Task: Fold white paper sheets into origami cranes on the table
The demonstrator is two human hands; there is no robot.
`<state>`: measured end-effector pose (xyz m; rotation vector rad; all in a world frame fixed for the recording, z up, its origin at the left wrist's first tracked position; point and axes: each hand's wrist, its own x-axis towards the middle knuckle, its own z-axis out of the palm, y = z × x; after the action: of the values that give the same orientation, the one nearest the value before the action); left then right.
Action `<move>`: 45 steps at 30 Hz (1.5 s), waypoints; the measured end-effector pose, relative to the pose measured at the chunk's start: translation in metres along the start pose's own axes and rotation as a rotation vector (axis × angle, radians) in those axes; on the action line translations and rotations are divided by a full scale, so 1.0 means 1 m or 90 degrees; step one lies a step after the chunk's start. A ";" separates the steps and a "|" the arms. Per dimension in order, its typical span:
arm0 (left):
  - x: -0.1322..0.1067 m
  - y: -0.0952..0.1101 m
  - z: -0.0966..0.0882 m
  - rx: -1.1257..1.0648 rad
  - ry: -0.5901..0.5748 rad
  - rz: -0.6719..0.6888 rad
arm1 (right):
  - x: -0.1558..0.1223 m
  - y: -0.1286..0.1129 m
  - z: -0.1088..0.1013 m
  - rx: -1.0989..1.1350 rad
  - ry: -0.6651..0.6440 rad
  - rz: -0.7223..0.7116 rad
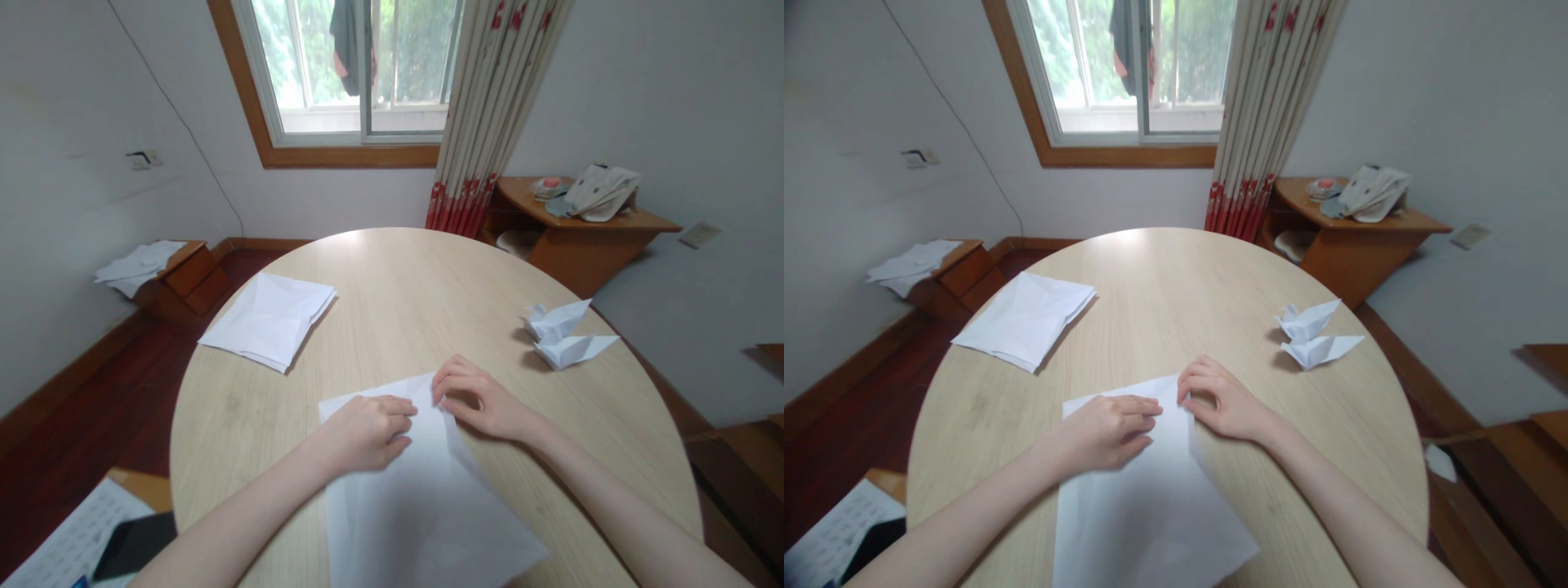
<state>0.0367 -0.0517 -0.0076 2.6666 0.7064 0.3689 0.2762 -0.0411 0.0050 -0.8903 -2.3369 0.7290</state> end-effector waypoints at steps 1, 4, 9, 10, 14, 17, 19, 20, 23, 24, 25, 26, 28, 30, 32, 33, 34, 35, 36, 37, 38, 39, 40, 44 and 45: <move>0.000 0.000 0.000 0.001 0.001 -0.003 | 0.000 0.001 -0.001 0.010 -0.015 0.002; 0.000 -0.002 0.000 0.005 0.001 -0.011 | -0.001 0.005 -0.002 0.012 -0.042 0.009; 0.000 -0.005 0.000 0.015 0.006 -0.022 | -0.002 0.007 0.003 -0.005 -0.047 0.031; 0.000 -0.006 0.000 0.022 0.009 -0.023 | -0.002 0.006 0.004 -0.012 -0.046 0.036; 0.001 -0.011 0.002 0.067 0.031 -0.046 | -0.001 0.005 0.009 -0.045 -0.026 0.037; 0.002 -0.015 0.002 0.090 0.039 -0.071 | -0.001 0.011 0.013 -0.079 -0.012 0.047; 0.003 -0.018 0.003 0.091 0.039 -0.082 | -0.002 0.016 0.015 -0.108 -0.003 0.064; 0.003 -0.020 0.002 0.088 0.040 -0.088 | -0.003 0.019 0.016 -0.122 -0.001 0.074; 0.003 -0.025 0.002 0.071 0.048 -0.098 | -0.004 0.026 0.016 -0.157 -0.016 0.091; 0.003 -0.026 0.001 0.066 0.049 -0.100 | -0.004 0.028 0.016 -0.170 -0.027 0.093; 0.003 -0.027 0.001 0.062 0.051 -0.100 | -0.004 0.029 0.016 -0.183 -0.039 0.094; 0.003 -0.028 0.001 0.058 0.053 -0.102 | -0.005 0.031 0.016 -0.197 -0.049 0.098; 0.003 -0.030 0.000 0.050 0.059 -0.105 | -0.004 0.035 0.015 -0.227 -0.057 0.117; 0.002 -0.032 0.000 0.041 0.066 -0.107 | -0.004 0.042 0.014 -0.255 -0.044 0.141; 0.002 -0.034 -0.001 0.030 0.064 -0.108 | -0.004 0.051 0.012 -0.275 -0.032 0.155; 0.002 -0.035 -0.002 0.022 0.060 -0.109 | -0.003 0.056 0.011 -0.287 -0.016 0.157; 0.002 -0.036 -0.003 0.013 0.055 -0.111 | -0.003 0.061 0.010 -0.298 0.010 0.158; 0.001 -0.035 -0.005 0.003 0.047 -0.114 | -0.003 0.066 0.009 -0.304 0.030 0.157; 0.001 -0.035 -0.006 -0.007 0.037 -0.116 | -0.003 0.070 0.008 -0.305 0.051 0.157; 0.001 -0.033 -0.007 -0.017 0.021 -0.119 | -0.003 0.074 0.008 -0.303 0.075 0.159; 0.001 -0.032 -0.008 -0.027 0.002 -0.121 | -0.003 0.077 0.008 -0.297 0.092 0.158; 0.001 -0.030 -0.009 -0.034 -0.021 -0.124 | -0.003 0.080 0.008 -0.287 0.106 0.155; 0.001 -0.028 -0.009 -0.041 -0.047 -0.122 | -0.003 0.081 0.008 -0.276 0.117 0.152; 0.000 -0.021 -0.008 -0.024 -0.108 -0.107 | -0.001 0.083 0.007 -0.227 0.138 0.139; -0.001 -0.020 -0.009 -0.023 -0.116 -0.104 | -0.001 0.082 0.006 -0.212 0.139 0.137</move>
<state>0.0248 -0.0333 -0.0079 2.5456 0.8447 0.0933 0.3081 0.0087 -0.0519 -1.3121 -2.2206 0.3029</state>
